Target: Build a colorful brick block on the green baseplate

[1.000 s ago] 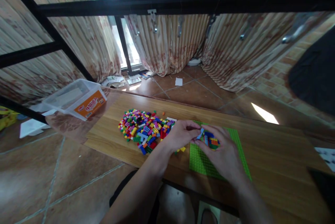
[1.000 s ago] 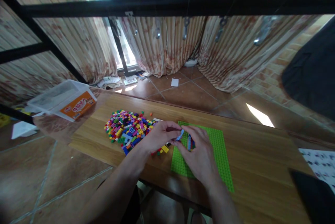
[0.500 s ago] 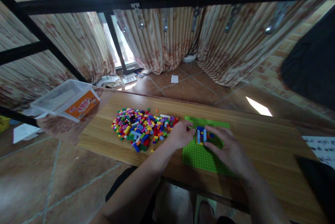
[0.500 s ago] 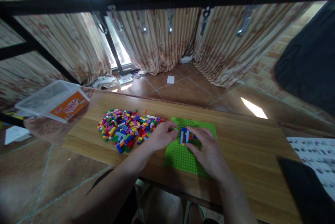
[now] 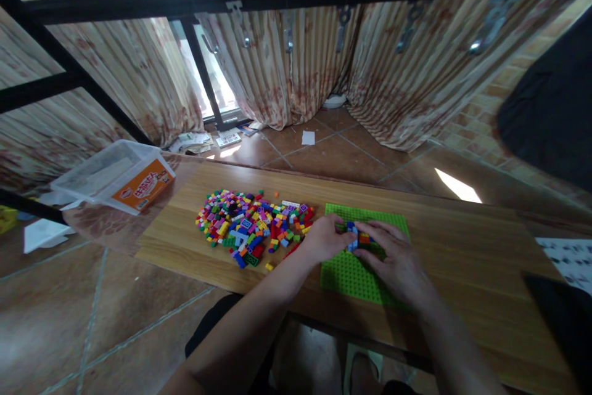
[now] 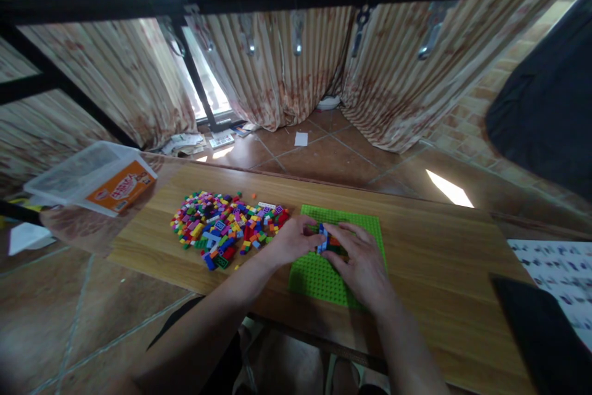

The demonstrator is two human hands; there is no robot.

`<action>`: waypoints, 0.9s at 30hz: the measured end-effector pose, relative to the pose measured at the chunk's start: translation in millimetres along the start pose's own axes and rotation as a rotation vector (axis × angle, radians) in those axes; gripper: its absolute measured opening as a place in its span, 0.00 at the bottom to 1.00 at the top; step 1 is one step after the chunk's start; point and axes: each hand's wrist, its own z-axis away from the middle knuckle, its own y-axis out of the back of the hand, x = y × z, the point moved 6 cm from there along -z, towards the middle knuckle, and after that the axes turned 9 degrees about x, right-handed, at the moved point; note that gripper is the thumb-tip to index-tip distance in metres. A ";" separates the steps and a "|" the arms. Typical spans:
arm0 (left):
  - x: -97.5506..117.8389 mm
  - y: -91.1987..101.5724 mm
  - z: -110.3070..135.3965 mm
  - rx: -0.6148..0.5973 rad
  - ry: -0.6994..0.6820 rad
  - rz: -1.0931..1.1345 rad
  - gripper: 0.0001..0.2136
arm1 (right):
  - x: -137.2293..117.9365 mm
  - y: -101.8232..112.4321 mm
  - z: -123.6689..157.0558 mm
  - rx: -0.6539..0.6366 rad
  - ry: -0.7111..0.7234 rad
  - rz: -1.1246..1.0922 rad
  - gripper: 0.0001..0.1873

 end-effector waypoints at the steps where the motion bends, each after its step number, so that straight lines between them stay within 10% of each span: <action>1: 0.9 0.1 0.4 0.001 0.000 -0.028 0.21 | 0.3 -0.1 0.8 0.004 0.008 0.005 0.23; 27: 9.5 1.5 1.9 0.102 0.084 -0.184 0.17 | -0.4 -3.8 0.1 -0.011 -0.086 -0.062 0.26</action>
